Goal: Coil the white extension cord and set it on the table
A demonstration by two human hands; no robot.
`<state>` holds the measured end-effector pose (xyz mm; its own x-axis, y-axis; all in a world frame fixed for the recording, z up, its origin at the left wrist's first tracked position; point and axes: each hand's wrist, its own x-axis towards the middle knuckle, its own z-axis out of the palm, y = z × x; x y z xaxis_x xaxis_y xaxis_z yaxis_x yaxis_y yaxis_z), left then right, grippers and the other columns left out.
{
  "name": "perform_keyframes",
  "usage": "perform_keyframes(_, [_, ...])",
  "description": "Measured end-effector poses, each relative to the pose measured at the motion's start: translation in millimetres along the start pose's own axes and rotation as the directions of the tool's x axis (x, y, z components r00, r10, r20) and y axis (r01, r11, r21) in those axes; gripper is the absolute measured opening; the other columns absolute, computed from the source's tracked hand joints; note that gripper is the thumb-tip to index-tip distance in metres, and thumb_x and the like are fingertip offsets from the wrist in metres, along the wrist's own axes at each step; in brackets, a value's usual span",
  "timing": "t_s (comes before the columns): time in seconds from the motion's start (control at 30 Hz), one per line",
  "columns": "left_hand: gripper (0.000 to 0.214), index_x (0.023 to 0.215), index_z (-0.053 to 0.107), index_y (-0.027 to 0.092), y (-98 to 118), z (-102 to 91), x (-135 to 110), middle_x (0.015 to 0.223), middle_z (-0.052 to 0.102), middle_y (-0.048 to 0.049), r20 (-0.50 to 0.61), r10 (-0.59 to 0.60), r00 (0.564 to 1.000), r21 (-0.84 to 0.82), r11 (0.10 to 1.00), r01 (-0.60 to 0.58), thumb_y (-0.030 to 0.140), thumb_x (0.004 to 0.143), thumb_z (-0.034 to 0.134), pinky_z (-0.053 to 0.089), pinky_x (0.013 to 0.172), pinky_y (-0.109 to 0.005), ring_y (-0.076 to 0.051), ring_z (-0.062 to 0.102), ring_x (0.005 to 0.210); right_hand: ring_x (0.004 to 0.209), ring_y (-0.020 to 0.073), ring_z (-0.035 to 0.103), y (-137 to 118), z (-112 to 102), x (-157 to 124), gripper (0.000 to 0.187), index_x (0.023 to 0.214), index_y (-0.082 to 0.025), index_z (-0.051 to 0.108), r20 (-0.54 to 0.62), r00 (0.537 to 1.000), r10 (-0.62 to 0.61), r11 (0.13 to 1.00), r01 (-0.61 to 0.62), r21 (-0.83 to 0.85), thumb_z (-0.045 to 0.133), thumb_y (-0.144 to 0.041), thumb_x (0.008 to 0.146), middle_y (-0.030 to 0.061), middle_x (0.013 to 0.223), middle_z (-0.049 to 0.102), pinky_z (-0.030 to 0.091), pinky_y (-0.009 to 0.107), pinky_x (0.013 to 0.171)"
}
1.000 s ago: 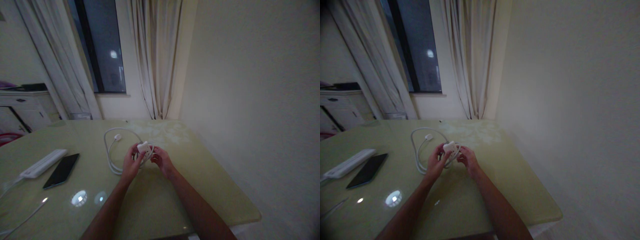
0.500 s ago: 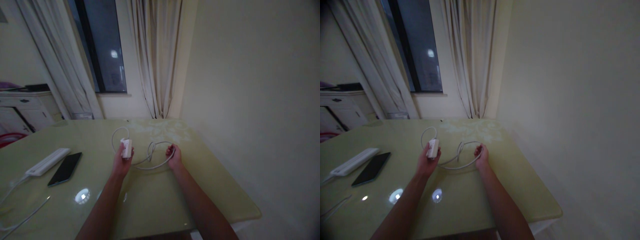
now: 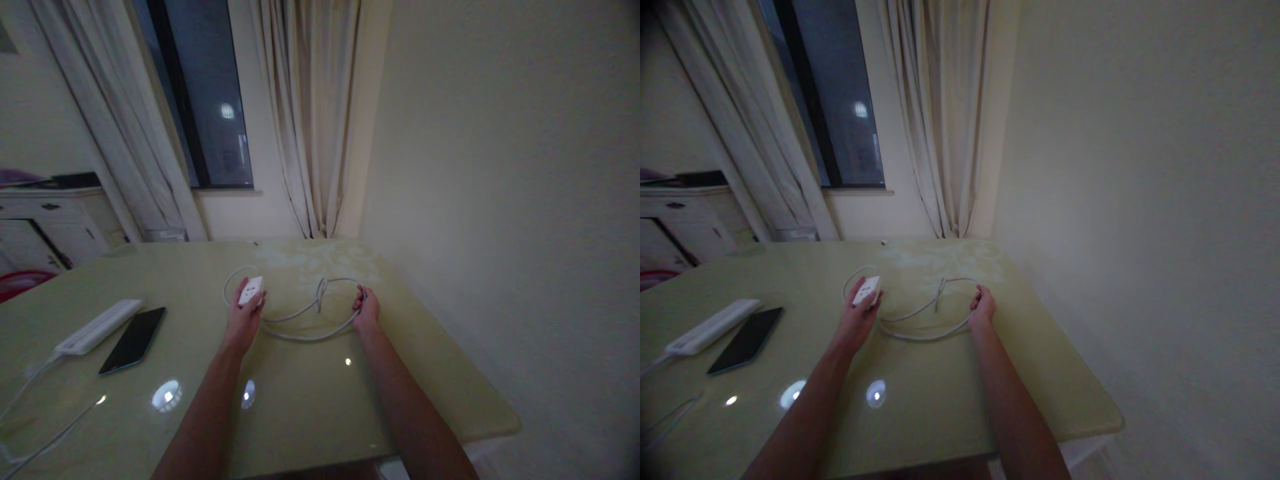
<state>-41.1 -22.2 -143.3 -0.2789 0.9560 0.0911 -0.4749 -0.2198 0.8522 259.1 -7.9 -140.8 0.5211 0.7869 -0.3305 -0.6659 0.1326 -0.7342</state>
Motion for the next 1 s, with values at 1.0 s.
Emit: perform_keyframes(1.0, [0.036, 0.118, 0.065, 0.024, -19, 33.6, -47, 0.097, 0.069, -0.0081, 0.333, 0.311, 0.890, 0.668, 0.589, -0.455, 0.036, 0.085, 0.069, 0.047, 0.090, -0.040, -0.026, 0.062, 0.083, 0.042, 0.0042, 0.036, 36, 14, -37, 0.052, 0.116, -0.014, 0.075, 0.503, 0.864, 0.006, 0.922, 0.190, -0.338, 0.076, -0.045, 0.075, -0.0069, 0.055, 0.052, 0.023, 0.017, 0.042])
